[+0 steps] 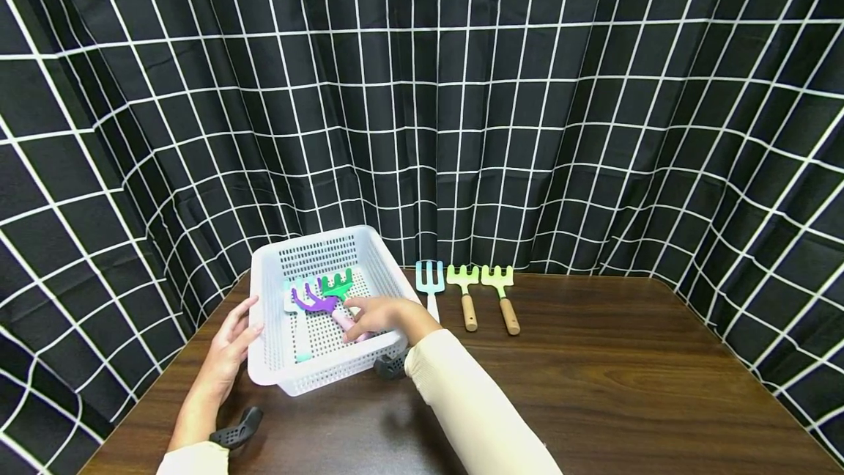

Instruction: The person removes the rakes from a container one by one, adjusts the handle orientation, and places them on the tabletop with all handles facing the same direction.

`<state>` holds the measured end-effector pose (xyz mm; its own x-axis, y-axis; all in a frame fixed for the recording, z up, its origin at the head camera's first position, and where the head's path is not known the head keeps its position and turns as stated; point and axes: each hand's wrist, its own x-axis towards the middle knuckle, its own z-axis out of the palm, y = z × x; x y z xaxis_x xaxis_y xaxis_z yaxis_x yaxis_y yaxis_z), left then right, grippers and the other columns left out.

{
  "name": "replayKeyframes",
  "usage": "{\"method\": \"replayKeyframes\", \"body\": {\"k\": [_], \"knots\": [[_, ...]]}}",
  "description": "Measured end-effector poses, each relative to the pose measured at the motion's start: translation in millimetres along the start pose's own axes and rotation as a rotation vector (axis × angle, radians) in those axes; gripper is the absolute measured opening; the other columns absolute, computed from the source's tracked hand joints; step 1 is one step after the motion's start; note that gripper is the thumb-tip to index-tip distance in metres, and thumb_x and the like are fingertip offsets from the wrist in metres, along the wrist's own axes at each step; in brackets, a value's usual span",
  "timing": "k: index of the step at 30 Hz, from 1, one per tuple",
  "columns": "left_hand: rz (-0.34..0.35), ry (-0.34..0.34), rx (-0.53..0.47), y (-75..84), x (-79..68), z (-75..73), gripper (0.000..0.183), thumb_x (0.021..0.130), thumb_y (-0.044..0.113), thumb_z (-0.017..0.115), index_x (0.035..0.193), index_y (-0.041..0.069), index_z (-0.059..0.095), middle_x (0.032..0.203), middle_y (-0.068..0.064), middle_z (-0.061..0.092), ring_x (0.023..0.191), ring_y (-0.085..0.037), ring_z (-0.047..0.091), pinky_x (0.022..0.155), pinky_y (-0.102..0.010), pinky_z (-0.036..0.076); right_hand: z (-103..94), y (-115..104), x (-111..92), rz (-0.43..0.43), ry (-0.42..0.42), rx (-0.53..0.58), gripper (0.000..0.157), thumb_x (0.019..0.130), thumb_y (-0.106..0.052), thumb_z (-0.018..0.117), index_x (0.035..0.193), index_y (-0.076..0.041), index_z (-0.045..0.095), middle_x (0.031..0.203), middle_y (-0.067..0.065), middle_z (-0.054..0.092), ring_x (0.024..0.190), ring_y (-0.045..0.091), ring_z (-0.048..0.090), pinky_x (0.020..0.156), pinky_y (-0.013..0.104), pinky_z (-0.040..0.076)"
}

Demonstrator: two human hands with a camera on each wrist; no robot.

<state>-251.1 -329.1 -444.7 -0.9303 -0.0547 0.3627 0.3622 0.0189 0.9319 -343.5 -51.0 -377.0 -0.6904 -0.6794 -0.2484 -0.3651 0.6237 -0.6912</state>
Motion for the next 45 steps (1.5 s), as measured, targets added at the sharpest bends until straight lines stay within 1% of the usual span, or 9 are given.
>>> {"method": "replayKeyframes", "body": {"k": [8, 11, 17, 22, 29, 36, 39, 41, 45], "knots": [[-0.004, 0.001, 0.012, 1.5, 0.5, 2.3, 0.052, 0.101, 0.007, 0.049, 0.148, 0.003, 0.028, 0.118, 0.007, 0.061, 0.096, -0.009, 0.064, 0.076, -0.022, 0.049, 2.2, 3.6, 3.7, -0.003, -0.023, -0.015, 0.078, 0.084, -0.023, 0.074, 0.15, -0.01, 0.034, 0.137, 0.016, 0.053, 0.12, 0.019, 0.053, 0.102, 0.033, 0.036], [-0.009, 0.002, 0.014, 1.8, 0.7, 2.2, 0.052, 0.101, 0.008, 0.049, 0.148, 0.003, 0.027, 0.118, 0.007, 0.061, 0.097, -0.008, 0.064, 0.076, -0.022, 0.049, 2.0, 3.8, 4.8, -0.015, -0.004, -0.028, 0.077, 0.084, -0.022, 0.074, 0.149, -0.009, 0.036, 0.132, 0.013, 0.059, 0.117, 0.017, 0.056, 0.101, 0.032, 0.036], [-0.01, 0.001, 0.003, 0.3, -0.6, 1.4, 0.053, 0.101, 0.008, 0.049, 0.148, 0.001, 0.026, 0.119, 0.008, 0.06, 0.097, -0.007, 0.063, 0.076, -0.023, 0.05, 1.1, 2.7, 5.6, -0.035, 0.06, -0.017, 0.073, 0.082, -0.021, 0.076, 0.145, -0.007, 0.042, 0.111, 0.005, 0.07, 0.099, 0.012, 0.063, 0.095, 0.031, 0.041], [-0.007, 0.001, 0.0, -0.7, -1.7, 1.1, 0.053, 0.101, 0.008, 0.049, 0.148, 0.001, 0.025, 0.119, 0.009, 0.06, 0.097, -0.007, 0.063, 0.076, -0.023, 0.049, 0.4, 0.8, 5.3, -0.074, 0.162, -0.029, 0.068, 0.08, -0.018, 0.078, 0.141, -0.01, 0.049, 0.102, 0.001, 0.068, 0.093, 0.012, 0.061, 0.087, 0.03, 0.045], [-0.004, -0.006, 0.003, 0.1, -0.4, 0.9, 0.052, 0.102, 0.007, 0.049, 0.148, 0.002, 0.026, 0.119, 0.006, 0.06, 0.096, -0.008, 0.064, 0.076, -0.023, 0.049, -2.8, -0.2, 6.1, -0.145, 0.362, -0.057, 0.061, 0.075, -0.006, 0.081, 0.132, -0.011, 0.058, 0.104, 0.009, 0.067, 0.086, 0.011, 0.057, 0.08, 0.027, 0.044], [-0.01, 0.0, 0.005, 1.6, -0.8, 0.9, 0.052, 0.101, 0.007, 0.048, 0.149, 0.003, 0.027, 0.119, 0.007, 0.06, 0.096, -0.008, 0.064, 0.076, -0.022, 0.049, -4.4, -2.8, 3.6, -0.166, 0.468, -0.047, 0.046, 0.076, 0.01, 0.071, 0.12, -0.006, 0.066, 0.1, 0.008, 0.067, 0.068, 0.01, 0.053, 0.064, 0.023, 0.044], [-0.009, 0.002, 0.001, 1.8, -1.0, 0.8, 0.052, 0.101, 0.007, 0.048, 0.148, 0.003, 0.027, 0.119, 0.007, 0.06, 0.096, -0.008, 0.064, 0.076, -0.022, 0.049, -4.9, -3.4, 3.1, -0.179, 0.501, -0.068, 0.041, 0.078, 0.01, 0.068, 0.116, -0.005, 0.067, 0.097, 0.007, 0.068, 0.07, 0.01, 0.055, 0.065, 0.023, 0.044], [-0.008, 0.002, 0.002, 2.0, -1.1, 0.8, 0.052, 0.101, 0.007, 0.048, 0.148, 0.003, 0.027, 0.119, 0.008, 0.061, 0.096, -0.008, 0.064, 0.076, -0.022, 0.049, -5.4, -3.8, 2.9, -0.189, 0.523, -0.086, 0.039, 0.078, 0.01, 0.066, 0.114, -0.006, 0.068, 0.096, 0.005, 0.068, 0.075, 0.011, 0.057, 0.069, 0.023, 0.044], [-0.003, -0.001, 0.001, 2.3, -1.2, 0.6, 0.052, 0.101, 0.007, 0.048, 0.148, 0.003, 0.027, 0.119, 0.007, 0.061, 0.096, -0.009, 0.064, 0.077, -0.022, 0.049, -6.3, -4.6, 2.0, -0.192, 0.562, -0.097, 0.038, 0.081, 0.009, 0.063, 0.115, -0.007, 0.068, 0.097, 0.004, 0.068, 0.08, 0.013, 0.059, 0.073, 0.025, 0.045]]}}
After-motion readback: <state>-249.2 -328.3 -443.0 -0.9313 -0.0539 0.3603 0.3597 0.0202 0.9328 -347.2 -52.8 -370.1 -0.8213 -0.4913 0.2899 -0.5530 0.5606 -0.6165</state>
